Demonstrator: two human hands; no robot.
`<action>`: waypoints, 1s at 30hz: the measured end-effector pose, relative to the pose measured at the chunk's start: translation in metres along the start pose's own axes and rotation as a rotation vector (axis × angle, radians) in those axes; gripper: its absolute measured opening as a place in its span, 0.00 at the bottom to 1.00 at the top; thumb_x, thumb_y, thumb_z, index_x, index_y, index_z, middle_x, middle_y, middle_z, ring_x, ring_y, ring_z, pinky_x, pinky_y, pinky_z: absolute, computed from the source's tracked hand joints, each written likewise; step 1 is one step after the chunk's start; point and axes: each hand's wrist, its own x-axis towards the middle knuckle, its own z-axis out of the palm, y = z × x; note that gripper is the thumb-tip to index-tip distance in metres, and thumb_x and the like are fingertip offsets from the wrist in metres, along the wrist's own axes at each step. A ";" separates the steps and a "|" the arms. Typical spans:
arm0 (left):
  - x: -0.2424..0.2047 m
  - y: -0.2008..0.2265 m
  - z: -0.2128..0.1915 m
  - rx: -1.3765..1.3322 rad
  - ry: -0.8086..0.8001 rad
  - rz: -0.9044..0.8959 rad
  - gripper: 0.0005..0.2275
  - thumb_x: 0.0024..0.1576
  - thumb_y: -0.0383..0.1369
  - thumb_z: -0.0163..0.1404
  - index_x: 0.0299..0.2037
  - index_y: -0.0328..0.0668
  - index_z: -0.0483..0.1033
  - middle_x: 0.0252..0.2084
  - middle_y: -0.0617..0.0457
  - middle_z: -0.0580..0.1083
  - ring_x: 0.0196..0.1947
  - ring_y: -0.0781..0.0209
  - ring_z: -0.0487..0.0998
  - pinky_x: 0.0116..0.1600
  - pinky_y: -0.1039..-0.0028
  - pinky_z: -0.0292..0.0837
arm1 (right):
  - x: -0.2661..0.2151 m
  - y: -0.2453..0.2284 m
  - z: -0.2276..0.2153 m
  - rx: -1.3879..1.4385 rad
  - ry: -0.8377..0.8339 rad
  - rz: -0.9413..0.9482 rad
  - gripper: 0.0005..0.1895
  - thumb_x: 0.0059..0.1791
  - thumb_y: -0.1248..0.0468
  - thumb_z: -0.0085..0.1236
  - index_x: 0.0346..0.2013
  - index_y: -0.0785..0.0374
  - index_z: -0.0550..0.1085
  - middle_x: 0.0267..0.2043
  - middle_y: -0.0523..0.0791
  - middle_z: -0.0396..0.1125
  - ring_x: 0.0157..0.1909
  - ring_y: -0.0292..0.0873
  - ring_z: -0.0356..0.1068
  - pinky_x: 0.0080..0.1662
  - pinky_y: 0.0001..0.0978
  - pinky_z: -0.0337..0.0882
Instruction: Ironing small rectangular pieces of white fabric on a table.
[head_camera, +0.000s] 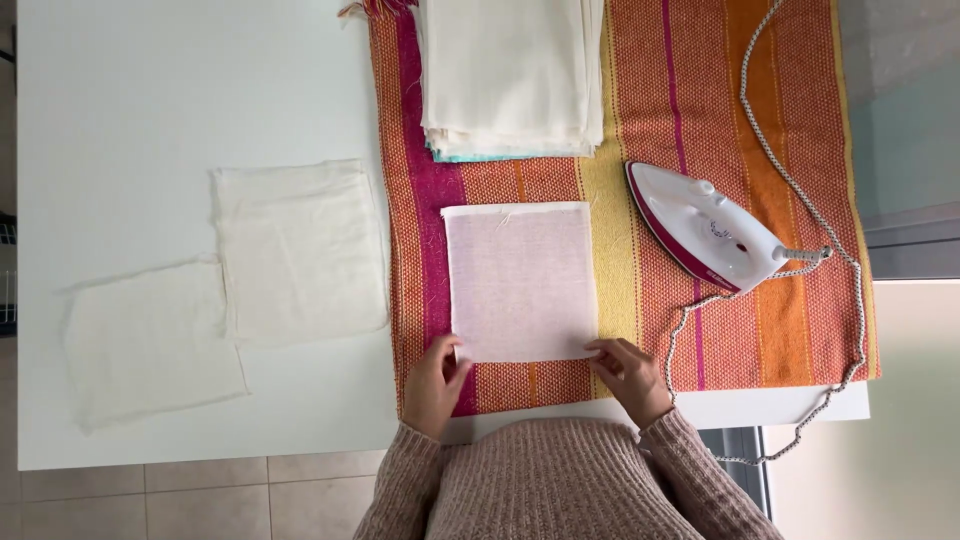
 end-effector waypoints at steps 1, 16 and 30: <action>-0.003 -0.002 0.001 0.043 -0.053 0.113 0.12 0.59 0.36 0.52 0.52 0.50 0.71 0.44 0.43 0.78 0.40 0.42 0.81 0.44 0.57 0.78 | -0.002 -0.003 -0.003 -0.083 -0.012 -0.076 0.15 0.45 0.62 0.66 0.46 0.48 0.78 0.35 0.45 0.76 0.37 0.48 0.78 0.40 0.40 0.80; 0.008 -0.025 -0.010 0.142 0.001 0.254 0.03 0.59 0.37 0.57 0.39 0.57 0.83 0.34 0.62 0.77 0.40 0.61 0.81 0.45 0.69 0.80 | 0.008 0.026 0.001 -0.187 0.110 -0.156 0.06 0.46 0.54 0.67 0.34 0.48 0.81 0.36 0.39 0.75 0.38 0.43 0.76 0.42 0.35 0.78; 0.023 0.007 -0.018 0.239 -0.055 0.015 0.08 0.54 0.38 0.60 0.32 0.45 0.81 0.31 0.49 0.77 0.38 0.49 0.82 0.41 0.61 0.78 | 0.056 0.022 -0.012 -0.242 -0.240 0.010 0.07 0.42 0.57 0.67 0.26 0.57 0.80 0.28 0.45 0.73 0.35 0.49 0.76 0.40 0.42 0.76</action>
